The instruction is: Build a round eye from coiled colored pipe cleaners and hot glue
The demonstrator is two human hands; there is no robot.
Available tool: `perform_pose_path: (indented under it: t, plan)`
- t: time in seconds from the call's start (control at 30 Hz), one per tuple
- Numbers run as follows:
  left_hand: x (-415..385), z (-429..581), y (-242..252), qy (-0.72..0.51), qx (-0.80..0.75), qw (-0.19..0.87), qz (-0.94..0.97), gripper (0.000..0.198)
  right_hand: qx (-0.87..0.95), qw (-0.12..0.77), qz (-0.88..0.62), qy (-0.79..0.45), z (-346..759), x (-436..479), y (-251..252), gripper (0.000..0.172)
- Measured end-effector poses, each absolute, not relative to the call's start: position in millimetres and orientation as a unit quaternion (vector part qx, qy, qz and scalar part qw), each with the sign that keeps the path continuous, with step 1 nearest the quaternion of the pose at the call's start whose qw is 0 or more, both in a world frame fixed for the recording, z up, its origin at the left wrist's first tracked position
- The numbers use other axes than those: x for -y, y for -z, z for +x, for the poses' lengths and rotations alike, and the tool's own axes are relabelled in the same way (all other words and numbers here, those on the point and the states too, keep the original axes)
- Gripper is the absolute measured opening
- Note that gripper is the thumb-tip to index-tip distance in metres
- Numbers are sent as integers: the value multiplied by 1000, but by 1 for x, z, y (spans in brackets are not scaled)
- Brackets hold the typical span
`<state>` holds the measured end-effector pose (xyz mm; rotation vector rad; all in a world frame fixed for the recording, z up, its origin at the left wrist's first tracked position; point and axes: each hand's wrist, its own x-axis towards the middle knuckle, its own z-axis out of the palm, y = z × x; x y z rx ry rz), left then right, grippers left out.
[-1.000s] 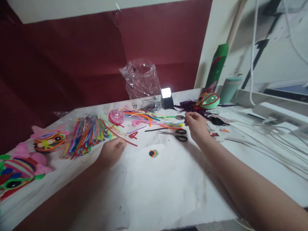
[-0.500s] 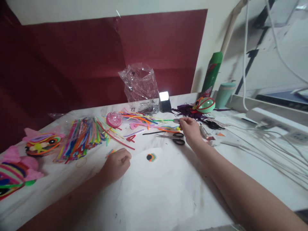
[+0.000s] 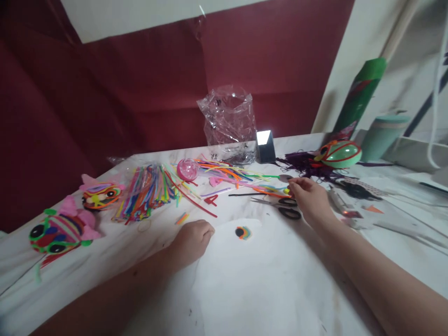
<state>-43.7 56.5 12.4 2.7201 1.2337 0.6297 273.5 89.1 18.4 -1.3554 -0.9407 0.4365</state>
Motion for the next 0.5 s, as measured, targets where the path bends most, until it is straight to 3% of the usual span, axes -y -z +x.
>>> perform_pose_path:
  t: [0.2, 0.4, 0.5]
  plan:
    - [-55, -42, -16, -215, -410, 48, 885, 17, 484, 570, -640, -177, 264, -88, -21, 19]
    - [-54, -43, -13, -205, -379, 46, 901, 22, 712, 373, -569, -175, 205, -114, -28, 12]
    - [-54, -45, -15, -203, -379, 41, 902, 25, 787, 298, -525, -131, 166, -134, -24, 21]
